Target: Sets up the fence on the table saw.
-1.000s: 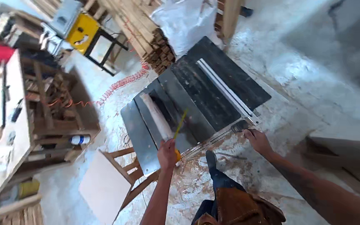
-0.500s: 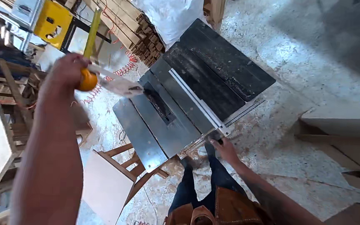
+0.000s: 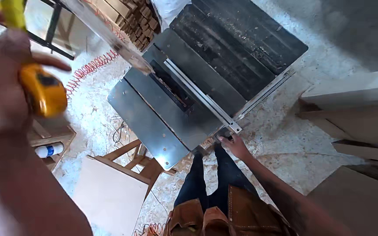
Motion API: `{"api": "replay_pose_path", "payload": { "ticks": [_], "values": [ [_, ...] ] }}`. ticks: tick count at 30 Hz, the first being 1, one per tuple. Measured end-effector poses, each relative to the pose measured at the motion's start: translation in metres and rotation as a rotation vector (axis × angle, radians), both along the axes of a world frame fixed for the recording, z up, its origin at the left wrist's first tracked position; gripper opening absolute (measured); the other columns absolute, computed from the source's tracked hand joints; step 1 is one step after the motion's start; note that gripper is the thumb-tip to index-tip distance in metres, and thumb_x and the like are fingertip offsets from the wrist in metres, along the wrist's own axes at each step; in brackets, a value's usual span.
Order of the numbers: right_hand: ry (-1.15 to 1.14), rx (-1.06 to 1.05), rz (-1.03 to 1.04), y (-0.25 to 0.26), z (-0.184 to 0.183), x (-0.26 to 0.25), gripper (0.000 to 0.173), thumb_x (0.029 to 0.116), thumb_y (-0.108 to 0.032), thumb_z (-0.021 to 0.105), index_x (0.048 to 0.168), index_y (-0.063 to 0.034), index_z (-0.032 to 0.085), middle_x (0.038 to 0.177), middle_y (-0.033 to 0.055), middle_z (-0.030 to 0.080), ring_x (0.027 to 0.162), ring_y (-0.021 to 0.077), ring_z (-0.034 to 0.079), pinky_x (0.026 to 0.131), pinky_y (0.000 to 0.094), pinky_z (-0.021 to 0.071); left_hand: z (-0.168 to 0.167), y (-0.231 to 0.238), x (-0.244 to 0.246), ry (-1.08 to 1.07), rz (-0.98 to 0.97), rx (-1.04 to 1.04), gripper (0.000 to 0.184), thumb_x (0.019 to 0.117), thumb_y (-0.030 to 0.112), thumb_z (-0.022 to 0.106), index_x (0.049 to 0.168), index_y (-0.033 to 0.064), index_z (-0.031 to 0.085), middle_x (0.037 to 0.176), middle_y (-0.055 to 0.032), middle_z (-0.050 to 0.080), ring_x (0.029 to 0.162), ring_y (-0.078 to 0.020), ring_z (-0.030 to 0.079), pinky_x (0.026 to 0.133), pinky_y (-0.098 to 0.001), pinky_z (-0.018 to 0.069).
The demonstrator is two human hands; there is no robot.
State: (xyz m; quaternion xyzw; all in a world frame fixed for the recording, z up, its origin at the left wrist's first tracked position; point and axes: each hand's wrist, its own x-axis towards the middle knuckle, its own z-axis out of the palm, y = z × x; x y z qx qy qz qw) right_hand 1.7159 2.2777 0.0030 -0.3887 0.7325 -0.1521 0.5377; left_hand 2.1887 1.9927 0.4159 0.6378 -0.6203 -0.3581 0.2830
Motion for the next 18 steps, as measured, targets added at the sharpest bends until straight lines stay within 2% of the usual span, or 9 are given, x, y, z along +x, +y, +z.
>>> {"api": "replay_pose_path", "payload": {
  "ticks": [2, 3, 5, 6, 8, 10, 13, 18],
  "values": [
    [-0.049, 0.002, -0.080, -0.003, 0.002, 0.008, 0.066, 0.0880, -0.060, 0.073, 0.130, -0.0102, 0.062, 0.116, 0.0125, 0.071, 0.106, 0.0257, 0.070, 0.093, 0.0553, 0.0581, -0.025, 0.067, 0.007, 0.163, 0.007, 0.080, 0.029, 0.1085, 0.039, 0.046, 0.130, 0.0207, 0.049, 0.097, -0.0028, 0.071, 0.071, -0.0191, 0.070, 0.058, -0.0349, 0.0615],
    [-0.085, -0.008, -0.115, -0.005, 0.004, 0.011, 0.062, 0.0897, -0.056, 0.074, 0.132, -0.0115, 0.061, 0.117, 0.0103, 0.072, 0.108, 0.0229, 0.070, 0.095, 0.0531, 0.0582, -0.050, 0.098, 0.000, 0.212, 0.009, 0.172, 0.020, 0.1065, 0.032, 0.049, 0.121, 0.0196, 0.055, 0.091, -0.0039, 0.072, 0.066, -0.0197, 0.069, 0.055, -0.0351, 0.0607],
    [-0.147, -0.083, -0.173, -0.006, -0.001, 0.017, 0.055, 0.0912, -0.048, 0.075, 0.132, -0.0145, 0.062, 0.116, 0.0052, 0.073, 0.108, 0.0174, 0.070, 0.096, 0.0476, 0.0595, -0.127, 0.138, -0.002, 0.249, -0.061, 0.423, 0.017, 0.1042, 0.023, 0.055, 0.110, 0.0117, 0.066, 0.089, -0.0110, 0.073, 0.067, -0.0249, 0.070, 0.058, -0.0395, 0.0616],
    [-0.171, -0.120, -0.197, -0.005, -0.006, 0.018, 0.055, 0.0905, -0.045, 0.077, 0.133, -0.0150, 0.061, 0.117, 0.0042, 0.073, 0.109, 0.0164, 0.070, 0.097, 0.0458, 0.0598, -0.173, 0.147, 0.002, 0.221, -0.108, 0.545, 0.018, 0.1039, 0.021, 0.056, 0.108, 0.0094, 0.069, 0.088, -0.0122, 0.074, 0.070, -0.0264, 0.071, 0.061, -0.0414, 0.0621],
    [-0.196, -0.160, -0.241, -0.001, -0.012, 0.022, 0.061, 0.0875, -0.043, 0.080, 0.136, -0.0141, 0.059, 0.120, 0.0045, 0.071, 0.111, 0.0164, 0.069, 0.098, 0.0435, 0.0597, -0.250, 0.147, 0.007, 0.114, -0.160, 0.714, 0.021, 0.1057, 0.024, 0.056, 0.105, 0.0109, 0.072, 0.089, -0.0081, 0.075, 0.072, -0.0234, 0.070, 0.063, -0.0401, 0.0592],
    [-0.177, -0.166, -0.263, -0.001, -0.013, 0.023, 0.067, 0.0845, -0.047, 0.081, 0.137, -0.0138, 0.058, 0.120, 0.0040, 0.071, 0.110, 0.0162, 0.070, 0.096, 0.0414, 0.0600, -0.299, 0.130, 0.004, 0.052, -0.160, 0.755, 0.025, 0.1073, 0.028, 0.054, 0.105, 0.0108, 0.073, 0.088, -0.0061, 0.075, 0.072, -0.0220, 0.069, 0.066, -0.0417, 0.0585],
    [-0.177, -0.167, -0.269, 0.003, -0.013, 0.024, 0.067, 0.0850, -0.048, 0.079, 0.137, -0.0119, 0.058, 0.119, 0.0046, 0.072, 0.109, 0.0171, 0.070, 0.096, 0.0413, 0.0604, -0.328, 0.093, -0.011, 0.001, -0.161, 0.725, 0.032, 0.1079, 0.032, 0.053, 0.104, 0.0080, 0.073, 0.085, -0.0073, 0.074, 0.074, -0.0222, 0.070, 0.071, -0.0453, 0.0590],
    [-0.187, -0.160, -0.273, 0.003, -0.017, 0.024, 0.070, 0.0836, -0.052, 0.079, 0.136, -0.0113, 0.058, 0.117, 0.0047, 0.073, 0.107, 0.0180, 0.071, 0.094, 0.0402, 0.0611, -0.339, 0.058, -0.032, -0.019, -0.202, 0.737, 0.035, 0.1081, 0.036, 0.052, 0.101, 0.0088, 0.073, 0.082, -0.0071, 0.075, 0.071, -0.0207, 0.070, 0.066, -0.0406, 0.0586]
  ]
}}
